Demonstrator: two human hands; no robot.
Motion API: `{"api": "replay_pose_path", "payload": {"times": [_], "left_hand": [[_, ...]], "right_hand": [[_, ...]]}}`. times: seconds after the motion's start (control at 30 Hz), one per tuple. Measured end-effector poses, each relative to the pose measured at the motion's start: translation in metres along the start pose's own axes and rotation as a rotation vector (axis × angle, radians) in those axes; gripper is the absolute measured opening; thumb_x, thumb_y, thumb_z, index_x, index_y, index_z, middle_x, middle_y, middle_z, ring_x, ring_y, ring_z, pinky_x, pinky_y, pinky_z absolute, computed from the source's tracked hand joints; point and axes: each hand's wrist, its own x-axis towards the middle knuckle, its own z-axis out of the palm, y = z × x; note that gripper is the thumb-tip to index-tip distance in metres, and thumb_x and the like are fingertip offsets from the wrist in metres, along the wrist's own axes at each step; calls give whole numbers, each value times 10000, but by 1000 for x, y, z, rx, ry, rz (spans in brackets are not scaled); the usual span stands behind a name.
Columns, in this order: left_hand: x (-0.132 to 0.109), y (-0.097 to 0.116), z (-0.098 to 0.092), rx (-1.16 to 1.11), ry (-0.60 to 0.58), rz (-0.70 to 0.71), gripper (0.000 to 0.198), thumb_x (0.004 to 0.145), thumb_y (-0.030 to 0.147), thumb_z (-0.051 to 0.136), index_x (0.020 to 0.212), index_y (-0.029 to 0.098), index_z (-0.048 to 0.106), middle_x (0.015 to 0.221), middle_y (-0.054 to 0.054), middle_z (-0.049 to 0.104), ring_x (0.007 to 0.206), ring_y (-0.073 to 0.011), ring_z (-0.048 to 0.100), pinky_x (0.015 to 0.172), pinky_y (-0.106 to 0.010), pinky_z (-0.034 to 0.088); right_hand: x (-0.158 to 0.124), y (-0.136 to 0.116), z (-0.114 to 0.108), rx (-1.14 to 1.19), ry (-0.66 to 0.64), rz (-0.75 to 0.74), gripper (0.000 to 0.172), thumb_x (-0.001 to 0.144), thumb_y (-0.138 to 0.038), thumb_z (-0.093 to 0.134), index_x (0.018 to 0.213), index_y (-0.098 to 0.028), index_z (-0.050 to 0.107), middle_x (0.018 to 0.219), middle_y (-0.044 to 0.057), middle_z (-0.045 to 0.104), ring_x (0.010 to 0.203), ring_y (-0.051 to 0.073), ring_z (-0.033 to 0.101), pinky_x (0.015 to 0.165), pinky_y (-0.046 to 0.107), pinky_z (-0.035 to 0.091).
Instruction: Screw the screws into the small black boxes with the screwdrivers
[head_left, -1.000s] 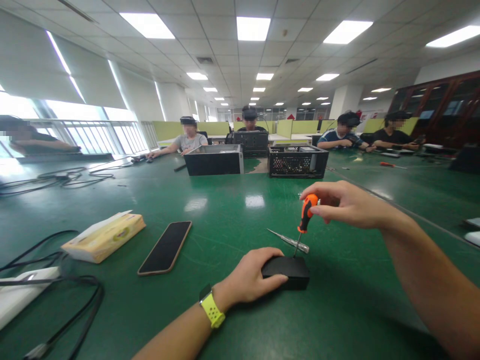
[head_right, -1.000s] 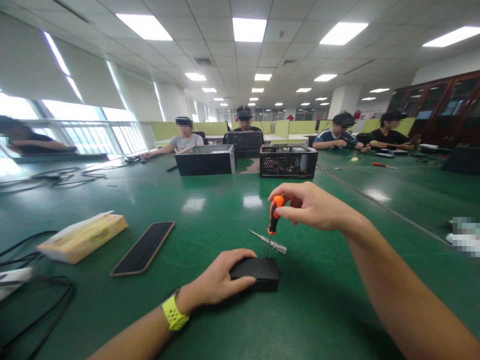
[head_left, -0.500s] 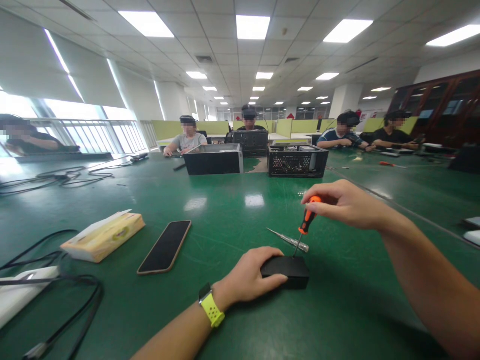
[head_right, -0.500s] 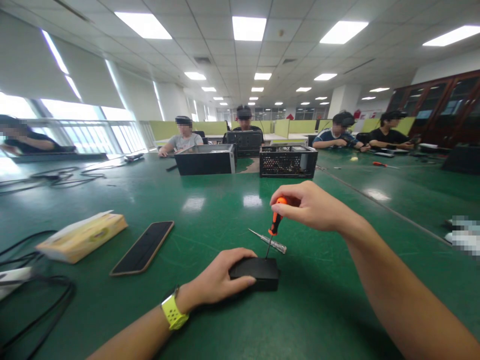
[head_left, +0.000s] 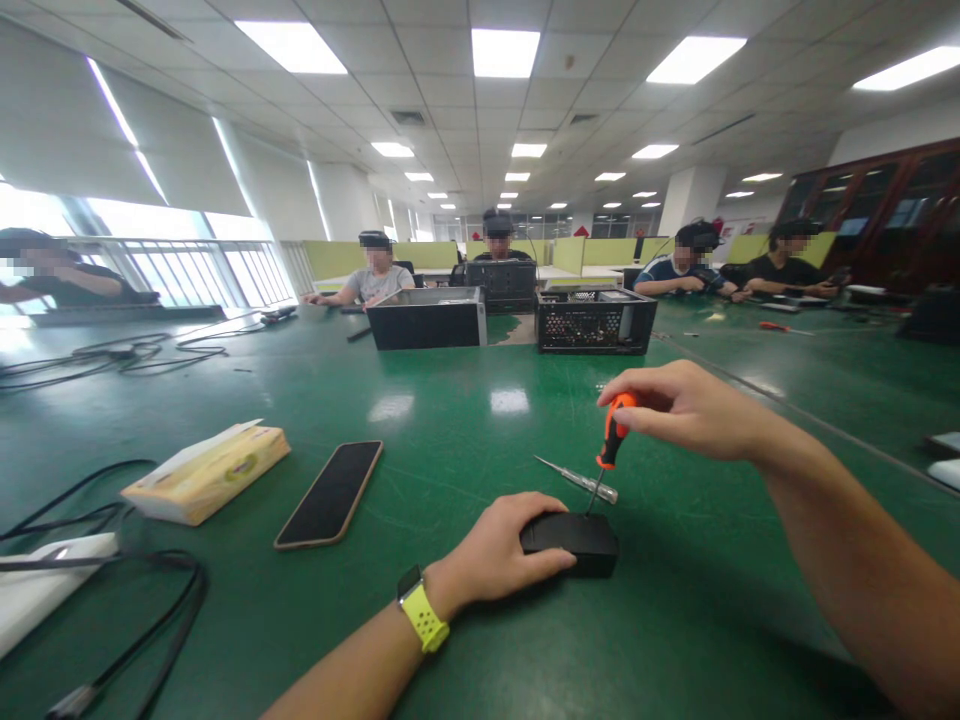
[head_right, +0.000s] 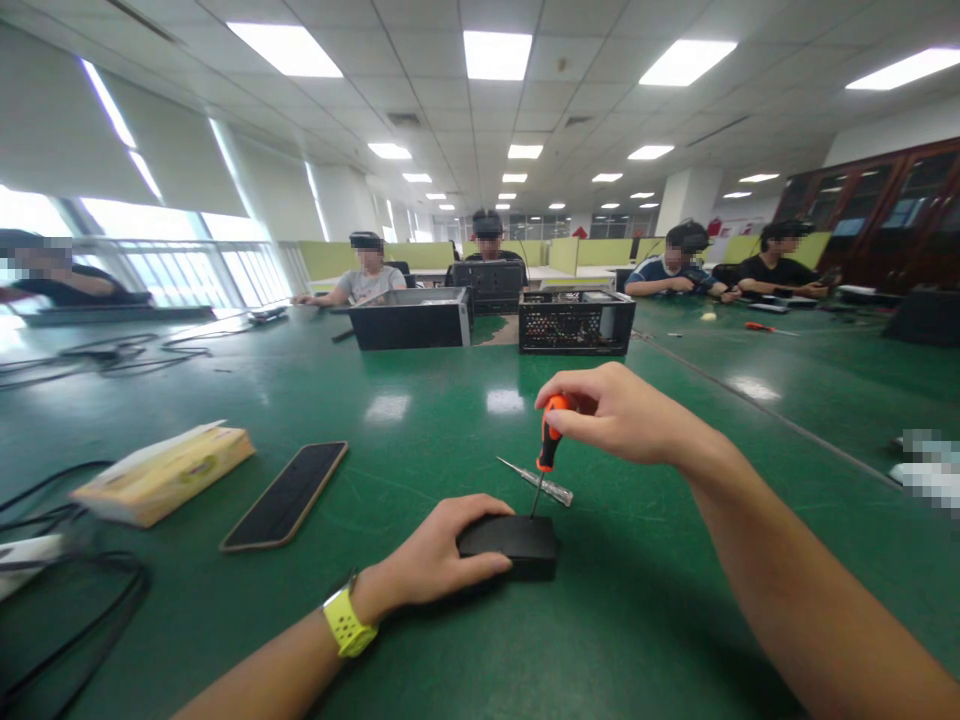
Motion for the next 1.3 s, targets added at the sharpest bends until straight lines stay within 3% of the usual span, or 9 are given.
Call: {"api": "replay_pose_path", "payload": {"times": [0.17,0.27,0.37,0.77,1.3], "left_hand": [[0,0,0,-2,-2,8,420,806,420,666,1152,192,601,1095,-58,657,977,-218,607,874,-321,441],[-1,-1,-1,1,5,-2,447,794,441,679,1159,194,602,1099,-59,661,978,-222,610,876,-324,443],[0,-1,-2,-12,4,14,459,781,457,693,1149,196,610,1098,-53,667,979,-219,615,873,-313,444],[1,-1,-5,-14,-14,32,495,760,490,708,1156,206,623,1087,-50,685,965,-221,632,850,-303,450],[2,-2,-3,14,-5,26,468,782,479,687,1149,193,632,1070,-58,694,949,-219,636,836,-299,458]], "right_hand": [[-2,-1,1,-118,20,19,325,842,-381,572,1080,-188,683,710,9,663,557,124,534,515,229,376],[-2,-4,3,-164,95,28,297,822,-426,605,974,-188,697,652,-4,634,536,119,515,508,230,359],[-4,-9,4,-59,147,7,240,841,-402,580,860,-181,672,592,-27,573,503,102,467,491,222,349],[1,-25,21,-20,58,-89,155,846,-310,585,816,-175,654,627,-28,566,530,95,454,515,213,340],[2,-23,22,-55,45,-183,246,872,-406,584,854,-174,664,646,-12,604,550,98,489,545,219,342]]}}
